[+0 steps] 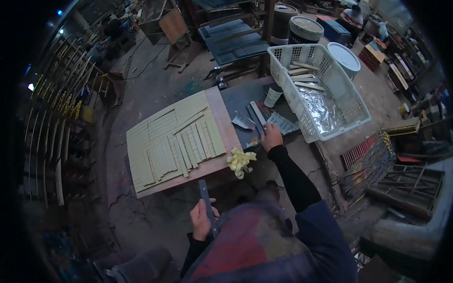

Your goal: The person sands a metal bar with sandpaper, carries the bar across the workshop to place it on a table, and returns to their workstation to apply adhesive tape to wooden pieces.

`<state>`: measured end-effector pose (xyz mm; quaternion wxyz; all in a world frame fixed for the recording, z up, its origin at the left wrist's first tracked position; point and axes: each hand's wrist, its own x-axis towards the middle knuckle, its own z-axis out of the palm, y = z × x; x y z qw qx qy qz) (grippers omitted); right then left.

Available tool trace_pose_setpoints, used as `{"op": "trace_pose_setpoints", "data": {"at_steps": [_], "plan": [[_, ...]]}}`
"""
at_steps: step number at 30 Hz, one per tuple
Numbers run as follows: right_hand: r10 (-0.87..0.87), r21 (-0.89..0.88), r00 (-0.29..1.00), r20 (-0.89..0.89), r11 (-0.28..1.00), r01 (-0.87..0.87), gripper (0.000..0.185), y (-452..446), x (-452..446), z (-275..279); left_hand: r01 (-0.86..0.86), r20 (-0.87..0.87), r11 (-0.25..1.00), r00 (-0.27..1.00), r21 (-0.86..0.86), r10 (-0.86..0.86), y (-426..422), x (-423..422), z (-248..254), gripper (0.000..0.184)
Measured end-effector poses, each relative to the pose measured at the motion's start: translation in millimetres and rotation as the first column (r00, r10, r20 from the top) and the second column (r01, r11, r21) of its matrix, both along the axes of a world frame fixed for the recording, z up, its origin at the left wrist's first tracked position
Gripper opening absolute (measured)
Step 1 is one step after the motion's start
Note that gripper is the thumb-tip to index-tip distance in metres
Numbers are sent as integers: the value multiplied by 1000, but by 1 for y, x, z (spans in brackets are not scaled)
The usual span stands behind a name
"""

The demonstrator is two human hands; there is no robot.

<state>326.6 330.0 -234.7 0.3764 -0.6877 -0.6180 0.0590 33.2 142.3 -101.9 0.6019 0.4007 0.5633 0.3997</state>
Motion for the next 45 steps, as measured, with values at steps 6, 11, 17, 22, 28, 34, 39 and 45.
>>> {"op": "trace_pose_setpoints", "data": {"at_steps": [6,11,17,22,28,34,39,45], "plan": [[-67,-113,995,73,991,75,24,20,11,-16,-115,60,993,991,-37,117,4,6,6,39],[-52,-234,996,73,970,68,26,31,21,-24,-155,130,988,980,20,152,19,17,0,35],[-16,-121,996,85,992,26,20,27,25,-11,-138,216,987,969,84,117,64,40,-27,26],[79,-428,862,-501,843,-326,26,-10,32,25,125,128,992,984,10,-125,137,83,-50,23],[-385,-391,168,-908,626,-675,29,-55,35,27,243,208,963,954,-113,-216,224,156,-117,23],[-309,-340,149,-940,781,-524,22,-44,36,-9,183,171,952,975,-247,-143,246,180,-136,28],[-296,-392,275,-915,818,-422,19,-25,33,-22,120,167,957,983,-263,-77,261,176,-162,35],[-321,-434,348,-881,842,-321,20,-2,27,-25,13,-155,998,988,61,-4,277,164,-170,34]]}}
